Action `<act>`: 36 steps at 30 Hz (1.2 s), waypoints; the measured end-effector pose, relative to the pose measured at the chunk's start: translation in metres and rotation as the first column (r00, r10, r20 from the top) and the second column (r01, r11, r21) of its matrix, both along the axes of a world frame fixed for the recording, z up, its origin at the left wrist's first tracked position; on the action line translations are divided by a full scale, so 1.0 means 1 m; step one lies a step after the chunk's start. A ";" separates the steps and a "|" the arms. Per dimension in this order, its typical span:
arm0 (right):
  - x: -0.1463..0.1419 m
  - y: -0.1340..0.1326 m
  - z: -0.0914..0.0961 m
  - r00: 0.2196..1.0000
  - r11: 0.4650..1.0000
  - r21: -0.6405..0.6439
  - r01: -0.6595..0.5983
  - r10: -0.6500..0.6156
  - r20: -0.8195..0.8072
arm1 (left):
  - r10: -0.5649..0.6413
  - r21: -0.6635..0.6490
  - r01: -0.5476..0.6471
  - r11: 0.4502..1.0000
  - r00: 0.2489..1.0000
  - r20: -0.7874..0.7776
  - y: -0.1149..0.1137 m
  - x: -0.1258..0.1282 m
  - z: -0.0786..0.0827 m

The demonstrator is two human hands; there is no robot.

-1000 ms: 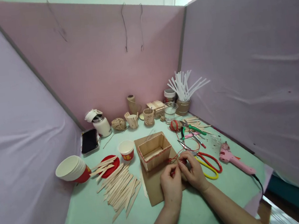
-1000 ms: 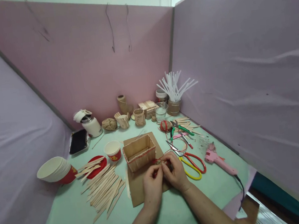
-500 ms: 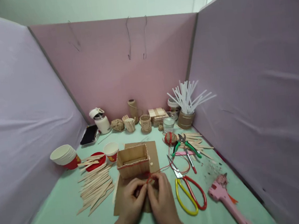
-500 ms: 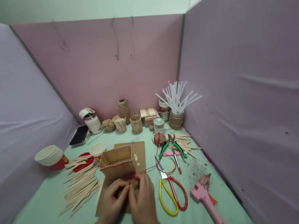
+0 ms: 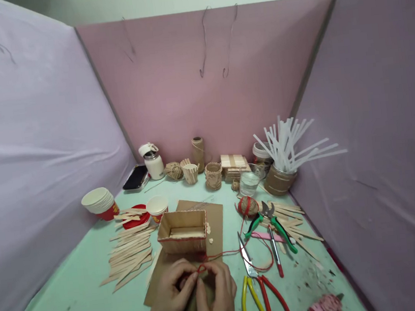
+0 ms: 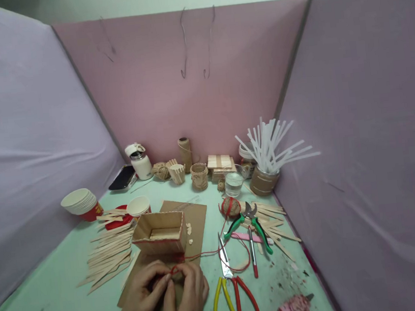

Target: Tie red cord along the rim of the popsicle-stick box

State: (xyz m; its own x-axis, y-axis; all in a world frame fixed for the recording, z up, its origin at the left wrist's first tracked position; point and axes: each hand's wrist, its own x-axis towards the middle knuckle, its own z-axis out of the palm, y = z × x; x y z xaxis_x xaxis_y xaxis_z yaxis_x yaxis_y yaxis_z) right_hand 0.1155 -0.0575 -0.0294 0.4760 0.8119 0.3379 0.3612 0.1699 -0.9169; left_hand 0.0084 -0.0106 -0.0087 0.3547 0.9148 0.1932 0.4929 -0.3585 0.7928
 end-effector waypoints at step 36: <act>-0.004 0.022 0.030 0.968 0.970 0.220 0.102 -0.046 -0.248 | -0.077 -0.126 0.129 0.984 0.930 0.359 0.010 0.015 0.026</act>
